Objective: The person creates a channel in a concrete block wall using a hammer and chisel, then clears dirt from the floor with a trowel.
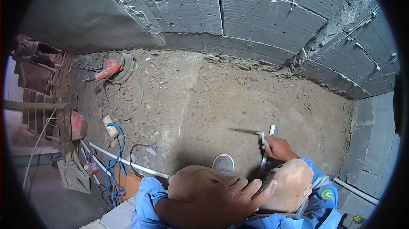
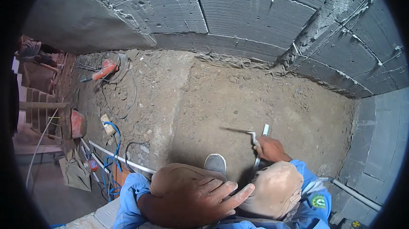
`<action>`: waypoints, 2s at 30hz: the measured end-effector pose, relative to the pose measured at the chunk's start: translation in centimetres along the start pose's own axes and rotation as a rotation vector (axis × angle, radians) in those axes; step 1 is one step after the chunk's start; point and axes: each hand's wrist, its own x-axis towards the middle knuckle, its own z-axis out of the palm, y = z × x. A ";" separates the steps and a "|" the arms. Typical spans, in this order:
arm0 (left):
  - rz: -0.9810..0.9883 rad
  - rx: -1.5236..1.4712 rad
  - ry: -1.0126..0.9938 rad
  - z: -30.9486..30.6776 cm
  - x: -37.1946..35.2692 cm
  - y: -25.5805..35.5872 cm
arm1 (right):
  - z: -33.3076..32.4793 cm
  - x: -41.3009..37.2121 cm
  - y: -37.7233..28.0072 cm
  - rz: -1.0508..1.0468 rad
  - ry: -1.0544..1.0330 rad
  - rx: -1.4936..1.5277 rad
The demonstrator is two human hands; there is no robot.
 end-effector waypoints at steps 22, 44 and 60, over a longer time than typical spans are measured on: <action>-0.115 0.104 0.247 6.2 -2.5 0.6 | 8.4 11.1 -13.7 -0.259 -1.164 0.162; 0.034 0.104 0.289 4.6 -2.3 -0.5 | 12.4 16.2 -15.8 0.481 -0.526 1.893; -0.047 0.143 0.035 1.2 -1.9 -1.4 | 9.0 21.0 -16.1 0.407 -0.272 1.598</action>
